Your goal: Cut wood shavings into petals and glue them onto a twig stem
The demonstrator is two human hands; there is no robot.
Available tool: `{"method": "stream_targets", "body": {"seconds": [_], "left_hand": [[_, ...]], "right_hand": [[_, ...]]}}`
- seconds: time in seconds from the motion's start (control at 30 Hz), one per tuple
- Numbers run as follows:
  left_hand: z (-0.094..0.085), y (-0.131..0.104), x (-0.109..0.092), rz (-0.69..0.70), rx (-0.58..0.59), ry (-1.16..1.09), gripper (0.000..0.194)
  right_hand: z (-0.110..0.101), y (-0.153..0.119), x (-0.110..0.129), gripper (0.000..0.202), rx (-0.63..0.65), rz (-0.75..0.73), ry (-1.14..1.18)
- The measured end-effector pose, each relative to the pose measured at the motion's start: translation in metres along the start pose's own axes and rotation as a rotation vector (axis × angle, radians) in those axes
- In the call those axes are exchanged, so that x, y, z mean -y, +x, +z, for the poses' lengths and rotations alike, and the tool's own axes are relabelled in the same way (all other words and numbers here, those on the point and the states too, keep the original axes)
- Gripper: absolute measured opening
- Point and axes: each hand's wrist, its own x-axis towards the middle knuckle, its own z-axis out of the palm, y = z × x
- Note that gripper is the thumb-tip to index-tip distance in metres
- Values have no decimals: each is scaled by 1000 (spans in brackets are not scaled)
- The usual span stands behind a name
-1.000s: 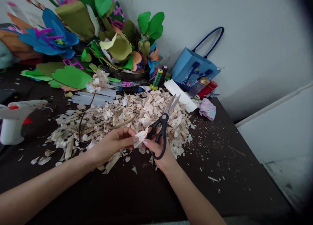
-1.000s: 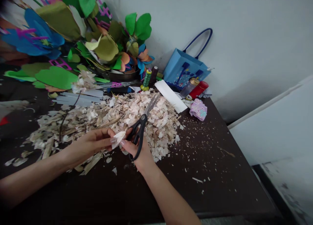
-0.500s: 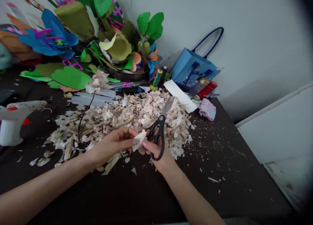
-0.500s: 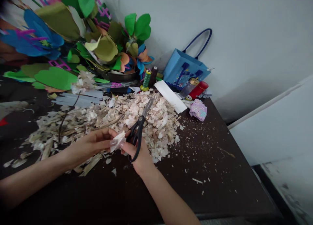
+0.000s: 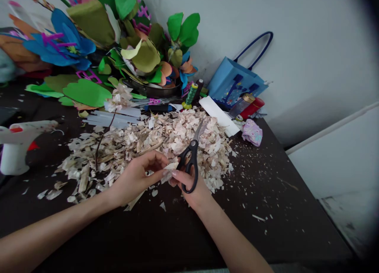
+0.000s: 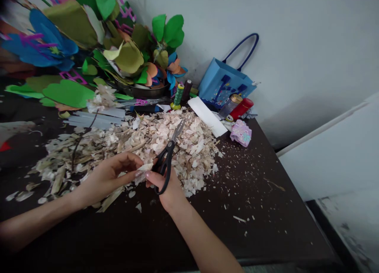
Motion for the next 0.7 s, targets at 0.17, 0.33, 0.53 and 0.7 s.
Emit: {"method": "stream_targets", "body": {"seconds": [0.17,0.33,0.53,0.7], "left_hand": [[0,0,-3,20,10,2,11],[-1,3,4,-135,56,-233,19],[-1,5,14,-202,93,-319,28],[0,6,13,-136,92,-232,27]], "right_hand": [[0,0,-2,38,-5,-1,12],[1,1,0,35,15,-5,19],[-2,1,-3,36,19,-30,3],[-6,1,-4,33,6,-108,-133]]}}
